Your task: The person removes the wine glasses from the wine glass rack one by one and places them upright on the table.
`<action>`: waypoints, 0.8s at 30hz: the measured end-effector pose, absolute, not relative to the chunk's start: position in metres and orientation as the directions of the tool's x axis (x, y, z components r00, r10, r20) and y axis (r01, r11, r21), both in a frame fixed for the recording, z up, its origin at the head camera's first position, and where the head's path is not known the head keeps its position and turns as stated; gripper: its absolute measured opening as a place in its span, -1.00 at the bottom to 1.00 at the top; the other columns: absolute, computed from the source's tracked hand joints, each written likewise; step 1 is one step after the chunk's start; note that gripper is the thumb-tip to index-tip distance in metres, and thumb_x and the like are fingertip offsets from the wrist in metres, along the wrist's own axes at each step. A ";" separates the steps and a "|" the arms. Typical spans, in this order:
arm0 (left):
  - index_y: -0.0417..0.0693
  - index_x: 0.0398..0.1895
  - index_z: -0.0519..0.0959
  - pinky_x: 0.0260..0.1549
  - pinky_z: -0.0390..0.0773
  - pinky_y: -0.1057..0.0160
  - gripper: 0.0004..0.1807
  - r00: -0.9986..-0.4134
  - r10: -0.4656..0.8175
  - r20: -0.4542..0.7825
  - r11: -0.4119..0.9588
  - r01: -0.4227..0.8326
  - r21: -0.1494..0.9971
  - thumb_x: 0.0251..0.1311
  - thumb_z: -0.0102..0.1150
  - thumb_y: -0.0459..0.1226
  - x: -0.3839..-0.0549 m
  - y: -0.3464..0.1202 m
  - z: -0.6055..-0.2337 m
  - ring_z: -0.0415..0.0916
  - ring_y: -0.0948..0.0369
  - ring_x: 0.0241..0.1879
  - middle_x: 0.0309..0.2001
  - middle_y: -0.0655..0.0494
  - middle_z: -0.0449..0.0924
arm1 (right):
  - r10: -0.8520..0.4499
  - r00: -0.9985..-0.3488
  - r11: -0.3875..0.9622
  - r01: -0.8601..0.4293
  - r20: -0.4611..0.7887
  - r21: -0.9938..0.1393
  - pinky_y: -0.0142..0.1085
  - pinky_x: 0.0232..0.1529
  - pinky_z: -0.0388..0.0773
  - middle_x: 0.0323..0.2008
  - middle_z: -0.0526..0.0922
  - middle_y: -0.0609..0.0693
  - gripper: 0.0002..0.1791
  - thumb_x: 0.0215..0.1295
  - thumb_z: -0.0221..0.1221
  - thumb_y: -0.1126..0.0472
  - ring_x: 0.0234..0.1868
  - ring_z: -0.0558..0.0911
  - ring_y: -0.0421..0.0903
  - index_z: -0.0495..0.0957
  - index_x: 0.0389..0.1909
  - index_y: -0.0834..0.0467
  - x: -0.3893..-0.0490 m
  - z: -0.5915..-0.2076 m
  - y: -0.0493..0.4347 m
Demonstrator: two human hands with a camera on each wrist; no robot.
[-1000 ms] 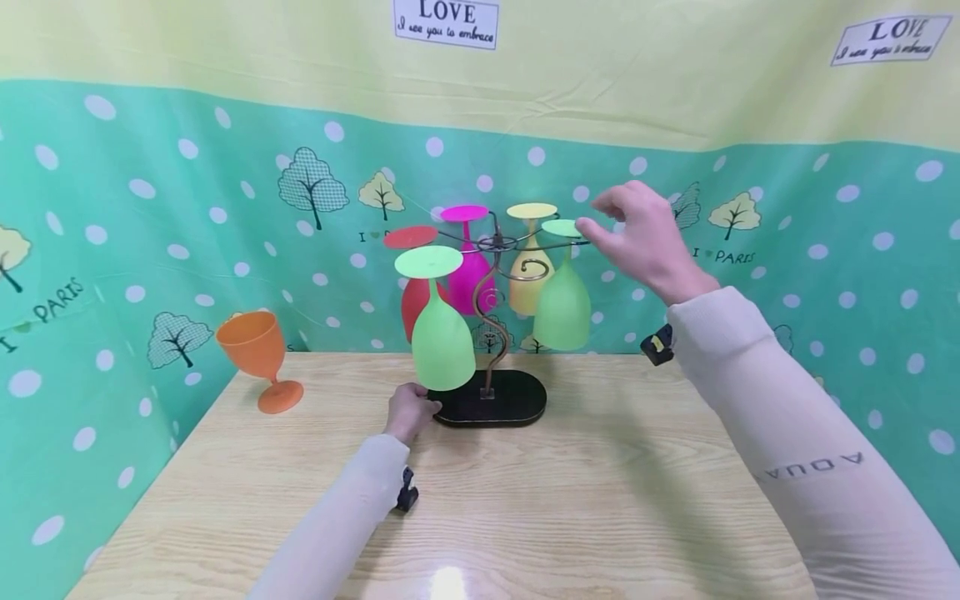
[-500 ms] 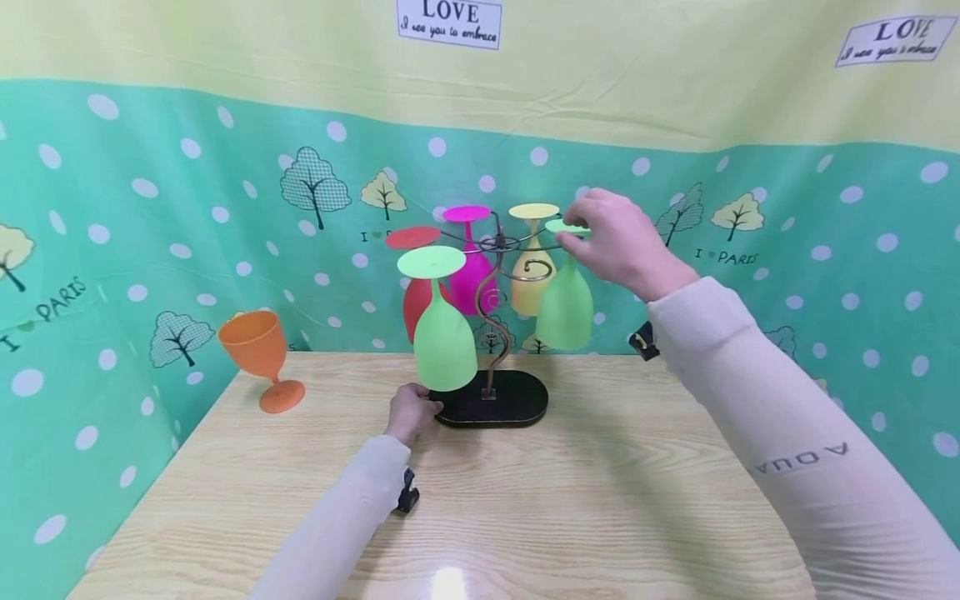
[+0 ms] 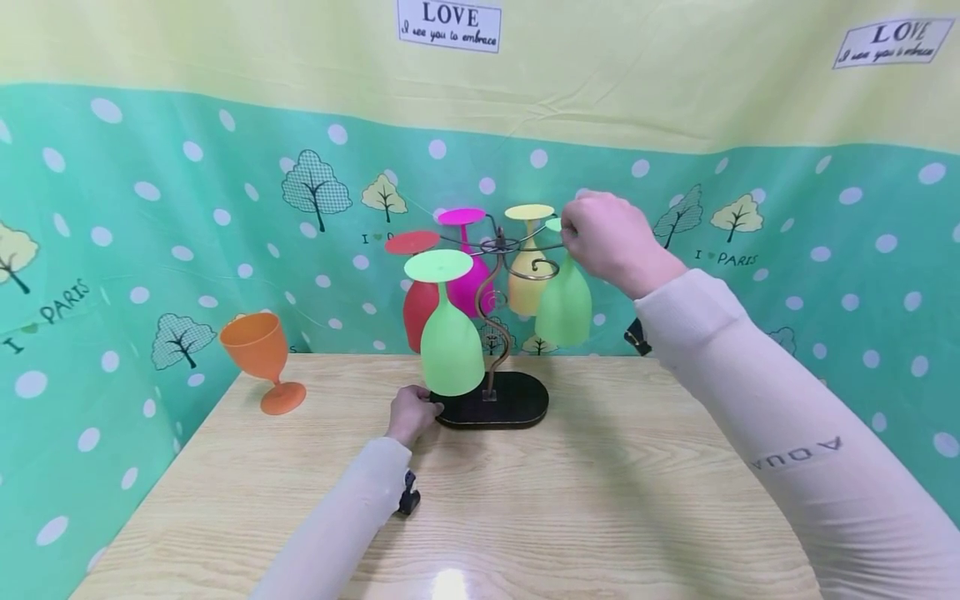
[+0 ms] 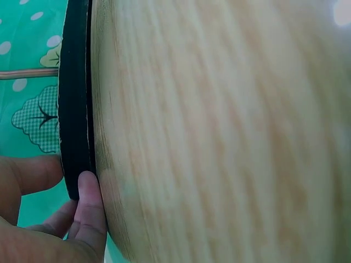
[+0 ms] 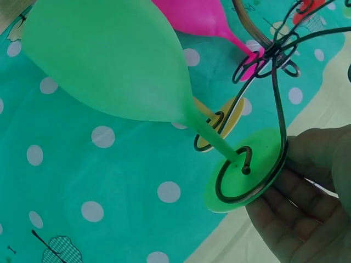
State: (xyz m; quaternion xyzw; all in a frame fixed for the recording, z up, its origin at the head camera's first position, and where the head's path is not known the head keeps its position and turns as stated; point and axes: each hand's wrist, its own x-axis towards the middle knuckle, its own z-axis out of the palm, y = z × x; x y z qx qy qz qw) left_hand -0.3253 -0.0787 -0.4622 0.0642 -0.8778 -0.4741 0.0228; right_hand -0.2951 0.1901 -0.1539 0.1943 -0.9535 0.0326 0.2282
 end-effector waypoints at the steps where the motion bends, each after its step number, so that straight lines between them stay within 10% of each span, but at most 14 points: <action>1: -0.42 -0.04 0.52 0.00 0.48 -0.03 -0.60 -0.991 -0.135 -0.018 0.542 -0.089 0.835 0.06 0.30 -0.36 -0.325 -0.079 -0.462 0.48 -0.16 -0.01 -0.06 -0.30 0.56 | -0.360 -0.819 0.923 -0.383 0.447 0.043 -0.16 -0.37 0.43 -0.45 0.45 0.07 -0.73 0.26 -0.12 0.38 -0.39 0.41 0.04 0.53 -0.51 0.21 -0.295 -0.154 0.189; 24: -0.43 -0.09 0.53 -0.08 0.52 0.00 -0.61 -0.990 -0.141 0.010 0.547 -0.070 0.835 0.03 0.30 -0.36 -0.326 -0.079 -0.464 0.50 -0.12 -0.10 -0.14 -0.27 0.58 | -0.249 -0.909 0.967 -0.251 0.333 0.036 -0.26 -0.57 0.27 -0.57 0.28 0.02 -0.65 0.32 0.05 0.09 -0.49 0.30 -0.04 0.30 -0.62 0.15 -0.304 -0.147 0.171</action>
